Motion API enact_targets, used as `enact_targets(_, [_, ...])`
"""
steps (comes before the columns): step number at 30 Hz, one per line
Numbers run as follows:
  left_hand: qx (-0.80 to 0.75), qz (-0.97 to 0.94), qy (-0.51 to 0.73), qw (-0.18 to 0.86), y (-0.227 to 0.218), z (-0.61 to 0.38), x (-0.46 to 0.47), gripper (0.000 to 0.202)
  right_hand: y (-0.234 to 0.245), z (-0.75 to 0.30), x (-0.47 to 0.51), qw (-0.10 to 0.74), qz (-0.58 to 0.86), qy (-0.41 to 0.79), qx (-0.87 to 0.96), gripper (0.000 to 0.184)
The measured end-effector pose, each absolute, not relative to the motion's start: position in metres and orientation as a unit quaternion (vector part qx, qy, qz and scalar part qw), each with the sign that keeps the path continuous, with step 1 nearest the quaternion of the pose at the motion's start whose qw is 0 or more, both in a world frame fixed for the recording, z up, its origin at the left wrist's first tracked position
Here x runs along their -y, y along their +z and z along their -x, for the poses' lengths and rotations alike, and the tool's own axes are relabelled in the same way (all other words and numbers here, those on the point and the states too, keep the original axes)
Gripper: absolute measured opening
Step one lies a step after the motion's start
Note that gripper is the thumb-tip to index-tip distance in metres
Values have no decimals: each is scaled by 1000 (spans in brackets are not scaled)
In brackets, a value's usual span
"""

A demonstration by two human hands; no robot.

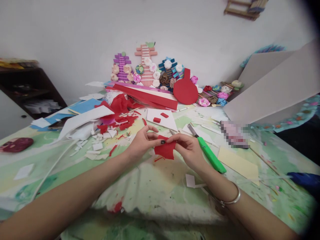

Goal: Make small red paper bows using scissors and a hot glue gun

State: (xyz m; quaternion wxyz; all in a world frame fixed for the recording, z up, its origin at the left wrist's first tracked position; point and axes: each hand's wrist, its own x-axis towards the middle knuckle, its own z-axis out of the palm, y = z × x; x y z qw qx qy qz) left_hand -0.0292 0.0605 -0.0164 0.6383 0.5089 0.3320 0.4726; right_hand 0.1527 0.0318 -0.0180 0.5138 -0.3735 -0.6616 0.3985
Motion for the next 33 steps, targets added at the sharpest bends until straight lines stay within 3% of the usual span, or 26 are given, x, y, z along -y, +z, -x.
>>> enact_targets(5, [-353,-550,463,599,-20,31,-64,34,-20,-157,-36,533,384,381,650,31])
enact_targets(8, [-355,-565,461,585,-17,31,-61,31,-18,-159,-38,563,394,421,592,26])
enact_targets(10, [-355,-570,455,585,-15,30,-59,31,-16,-158,-38,546,412,431,589,17])
enact_targets(16, [-359,-592,431,578,-14,30,-59,30,-14,-152,-35,431,458,437,643,19])
enact_targets(33, [-352,-629,418,553,-15,30,-62,22,-15,-150,-33,436,482,333,684,6])
